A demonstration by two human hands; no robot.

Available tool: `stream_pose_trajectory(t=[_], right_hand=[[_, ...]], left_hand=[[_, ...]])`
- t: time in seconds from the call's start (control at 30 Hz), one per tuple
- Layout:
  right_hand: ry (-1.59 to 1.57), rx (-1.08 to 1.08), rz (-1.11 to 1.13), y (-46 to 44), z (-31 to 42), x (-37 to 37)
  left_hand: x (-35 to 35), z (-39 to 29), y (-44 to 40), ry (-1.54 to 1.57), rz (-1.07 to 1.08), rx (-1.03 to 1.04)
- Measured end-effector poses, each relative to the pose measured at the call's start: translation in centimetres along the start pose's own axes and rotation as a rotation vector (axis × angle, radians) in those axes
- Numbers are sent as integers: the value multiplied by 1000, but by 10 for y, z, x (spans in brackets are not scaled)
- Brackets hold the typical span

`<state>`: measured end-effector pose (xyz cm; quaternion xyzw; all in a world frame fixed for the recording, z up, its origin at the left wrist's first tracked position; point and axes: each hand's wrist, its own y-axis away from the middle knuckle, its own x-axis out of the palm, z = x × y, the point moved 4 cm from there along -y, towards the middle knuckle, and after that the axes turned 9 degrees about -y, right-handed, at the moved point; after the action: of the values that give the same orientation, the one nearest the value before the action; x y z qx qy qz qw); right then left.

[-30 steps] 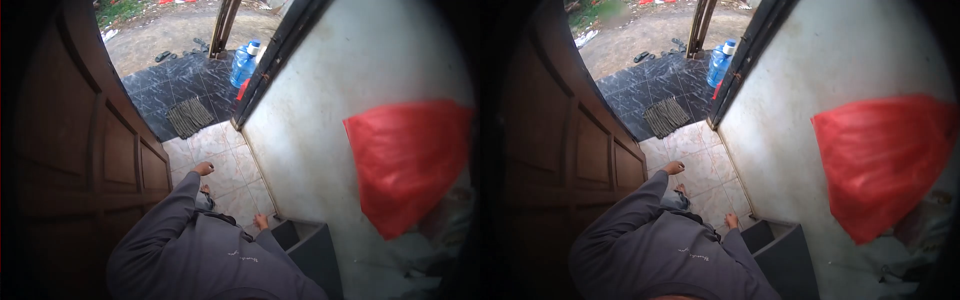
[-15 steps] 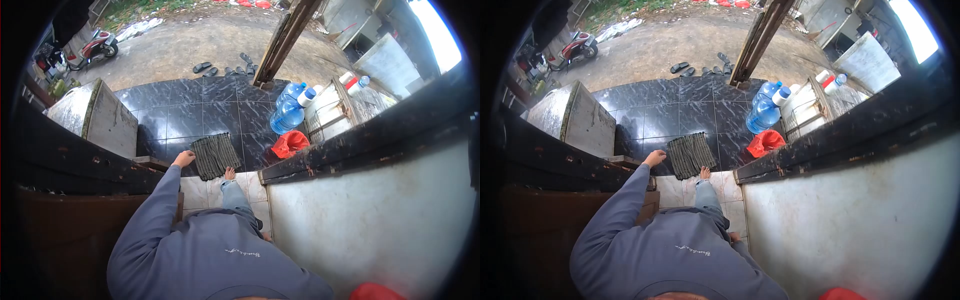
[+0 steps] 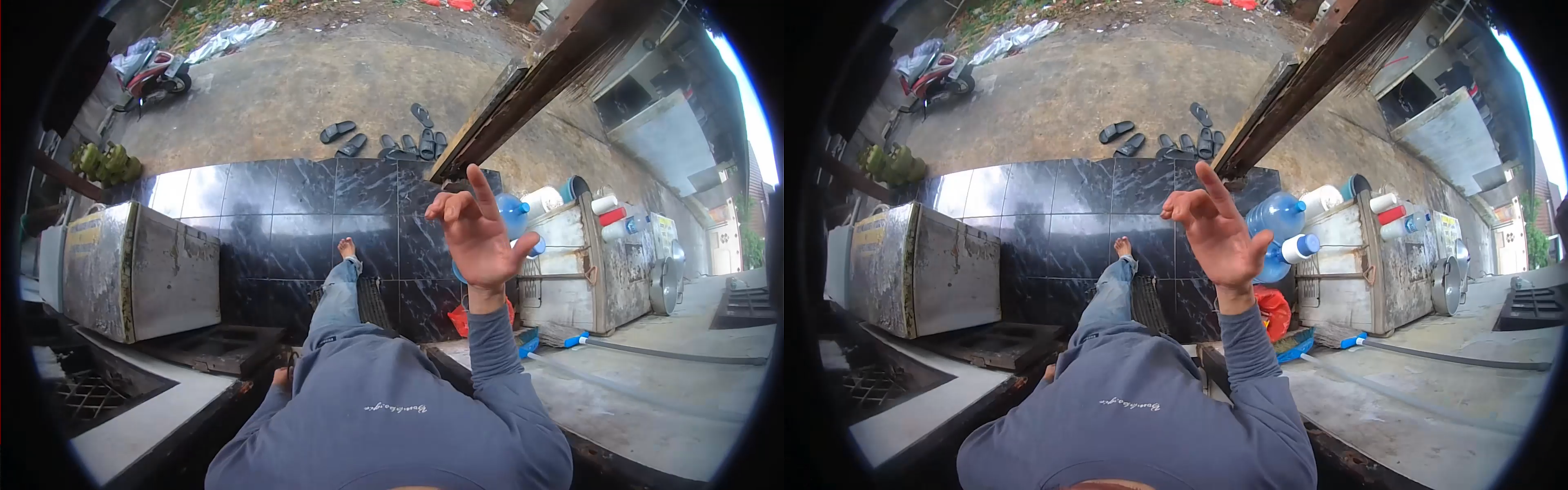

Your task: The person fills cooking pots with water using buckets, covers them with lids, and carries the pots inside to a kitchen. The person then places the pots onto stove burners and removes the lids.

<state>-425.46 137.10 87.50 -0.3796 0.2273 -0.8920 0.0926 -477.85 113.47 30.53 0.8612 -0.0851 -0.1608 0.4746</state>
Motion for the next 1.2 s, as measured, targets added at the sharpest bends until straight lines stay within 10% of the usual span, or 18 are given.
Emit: stream_pose_trajectory(t=[0.33, 0.47, 0.6, 0.9, 0.97, 1.07, 1.2], right_hand=[[163, -183, -8, -265, -38, -106], [482, -471, 58, -350, -24, -137], [251, -621, 191, -443, -15, -159], [-30, -418, 254, -653, 22, -295], [-34, -389, 247, -696, 33, -335], [-17, -372, 227, -754, 47, -402], [11, -376, 176, -813, 52, -511]], left_hand=[[-4, -446, -210, -45, -4, 64], [-50, -711, -311, -248, -134, 623], [-62, -914, -330, -173, -246, 719], [-4, -919, -510, -243, 69, 2], [19, -922, -540, -720, 274, 755], [39, -971, -558, -682, 261, 172], [83, -1101, -631, -613, 207, 11]])
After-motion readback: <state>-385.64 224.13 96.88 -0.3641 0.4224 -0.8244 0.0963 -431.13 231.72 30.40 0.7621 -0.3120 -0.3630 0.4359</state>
